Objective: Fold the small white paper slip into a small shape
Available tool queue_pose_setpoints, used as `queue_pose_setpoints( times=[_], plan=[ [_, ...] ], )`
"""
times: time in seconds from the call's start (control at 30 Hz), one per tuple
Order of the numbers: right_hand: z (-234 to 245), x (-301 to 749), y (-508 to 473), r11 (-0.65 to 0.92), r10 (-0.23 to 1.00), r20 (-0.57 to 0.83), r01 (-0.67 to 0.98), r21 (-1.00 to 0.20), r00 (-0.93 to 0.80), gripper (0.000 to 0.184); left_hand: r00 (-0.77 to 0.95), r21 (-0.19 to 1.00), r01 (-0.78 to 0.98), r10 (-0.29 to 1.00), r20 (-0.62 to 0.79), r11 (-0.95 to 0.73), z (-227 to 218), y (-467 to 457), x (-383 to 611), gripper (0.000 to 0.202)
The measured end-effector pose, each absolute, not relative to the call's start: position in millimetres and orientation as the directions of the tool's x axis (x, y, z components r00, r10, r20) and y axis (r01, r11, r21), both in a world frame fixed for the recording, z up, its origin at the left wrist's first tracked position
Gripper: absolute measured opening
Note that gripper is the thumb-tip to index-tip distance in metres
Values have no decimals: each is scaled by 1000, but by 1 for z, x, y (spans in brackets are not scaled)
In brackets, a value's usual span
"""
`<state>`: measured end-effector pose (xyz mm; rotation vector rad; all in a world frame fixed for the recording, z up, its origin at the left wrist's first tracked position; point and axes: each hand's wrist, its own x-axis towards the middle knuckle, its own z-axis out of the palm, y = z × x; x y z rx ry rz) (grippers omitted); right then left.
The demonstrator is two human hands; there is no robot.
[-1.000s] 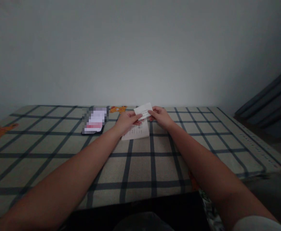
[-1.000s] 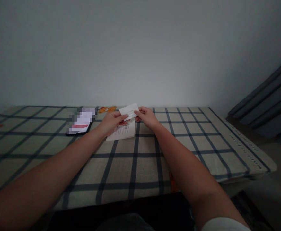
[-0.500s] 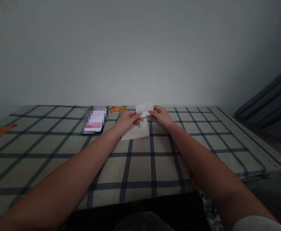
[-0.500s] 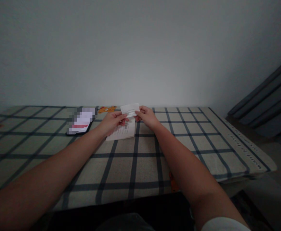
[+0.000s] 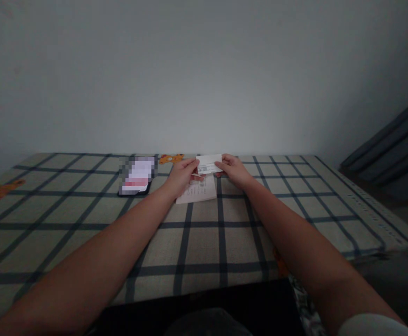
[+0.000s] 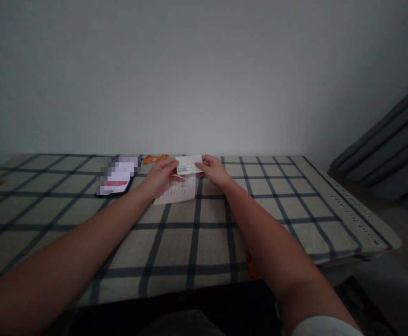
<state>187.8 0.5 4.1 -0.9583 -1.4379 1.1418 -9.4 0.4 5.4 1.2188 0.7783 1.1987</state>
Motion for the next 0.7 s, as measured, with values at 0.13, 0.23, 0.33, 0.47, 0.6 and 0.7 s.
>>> queue_pose_setpoints(
  times=[0.13, 0.23, 0.33, 0.47, 0.6, 0.7],
  plan=[
    [4, 186, 0, 226, 959, 228, -28, -974, -167, 31, 249, 970, -205, 951, 181, -131, 4, 3, -10, 21],
    [4, 185, 0, 221, 960, 224, -38, -975, -169, 34, 254, 970, -190, 947, 198, -151, 3, 4, -10, 25],
    [4, 186, 2, 238, 959, 243, -50, -970, -148, 36, 284, 971, -205, 942, 182, -126, 3, 2, -11, 27],
    [3, 188, 4, 252, 959, 258, -63, -966, -120, 38, 349, 981, -178, 927, 139, -80, 3, 0, -11, 25],
    [3, 187, 3, 237, 961, 246, -76, -968, -128, 37, 303, 987, -119, 943, 136, -104, 1, 2, -10, 22],
    [5, 186, 2, 245, 960, 254, -85, -966, -119, 37, 272, 984, -121, 950, 157, -128, 0, 4, -10, 21]
  ],
)
